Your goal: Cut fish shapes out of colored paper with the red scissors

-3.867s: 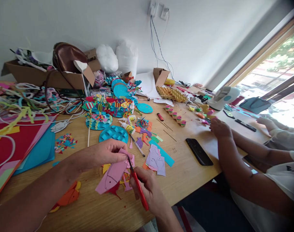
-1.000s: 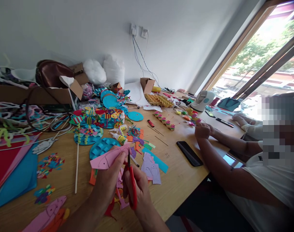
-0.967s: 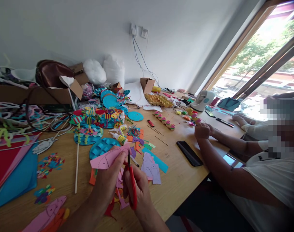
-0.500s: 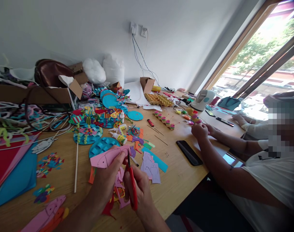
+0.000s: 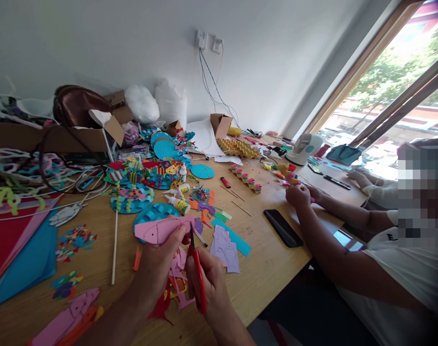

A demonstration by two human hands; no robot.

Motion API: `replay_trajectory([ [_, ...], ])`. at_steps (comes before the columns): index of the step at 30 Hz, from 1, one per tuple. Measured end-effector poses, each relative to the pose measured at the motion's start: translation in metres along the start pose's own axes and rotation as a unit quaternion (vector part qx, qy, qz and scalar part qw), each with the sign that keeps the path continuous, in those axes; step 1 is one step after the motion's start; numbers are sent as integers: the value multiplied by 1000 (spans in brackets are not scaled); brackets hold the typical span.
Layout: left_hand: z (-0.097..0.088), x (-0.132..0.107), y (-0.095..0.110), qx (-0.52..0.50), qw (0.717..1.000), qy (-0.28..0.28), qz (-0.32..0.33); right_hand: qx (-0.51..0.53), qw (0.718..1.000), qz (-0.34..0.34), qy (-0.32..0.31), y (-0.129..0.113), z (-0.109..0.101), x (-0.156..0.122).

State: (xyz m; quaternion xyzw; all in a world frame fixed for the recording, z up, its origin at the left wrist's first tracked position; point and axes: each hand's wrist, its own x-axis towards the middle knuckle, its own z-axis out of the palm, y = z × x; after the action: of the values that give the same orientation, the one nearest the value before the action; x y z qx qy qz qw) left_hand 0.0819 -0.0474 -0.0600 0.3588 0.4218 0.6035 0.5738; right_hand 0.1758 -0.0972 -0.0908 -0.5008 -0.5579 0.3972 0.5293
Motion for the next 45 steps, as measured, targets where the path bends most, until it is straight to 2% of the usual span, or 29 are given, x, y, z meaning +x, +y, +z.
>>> replay_trajectory([
  [11, -3, 0, -1, 7, 1000, 7, -21, -1, 999, 32, -12, -2, -2, -3],
  [15, -4, 0, -2, -4, 1000, -6, -24, 3, 999, 32, -15, 0, -2, -4],
  [19, -3, 1, -3, -4, 999, 4, -36, 5, 1000, 24, -17, 2, -1, -4],
  [27, -1, -2, 3, 35, 999, -9, 2, 9, 1000, 19, -19, 2, -2, -5],
  [35, -1, -5, 5, 51, 998, -11, -16, 36, 998, 40, -29, 0, -5, -6],
  [45, -3, -3, 6, 47, 998, -31, -23, 18, 998, 46, -38, -2, -8, -7],
])
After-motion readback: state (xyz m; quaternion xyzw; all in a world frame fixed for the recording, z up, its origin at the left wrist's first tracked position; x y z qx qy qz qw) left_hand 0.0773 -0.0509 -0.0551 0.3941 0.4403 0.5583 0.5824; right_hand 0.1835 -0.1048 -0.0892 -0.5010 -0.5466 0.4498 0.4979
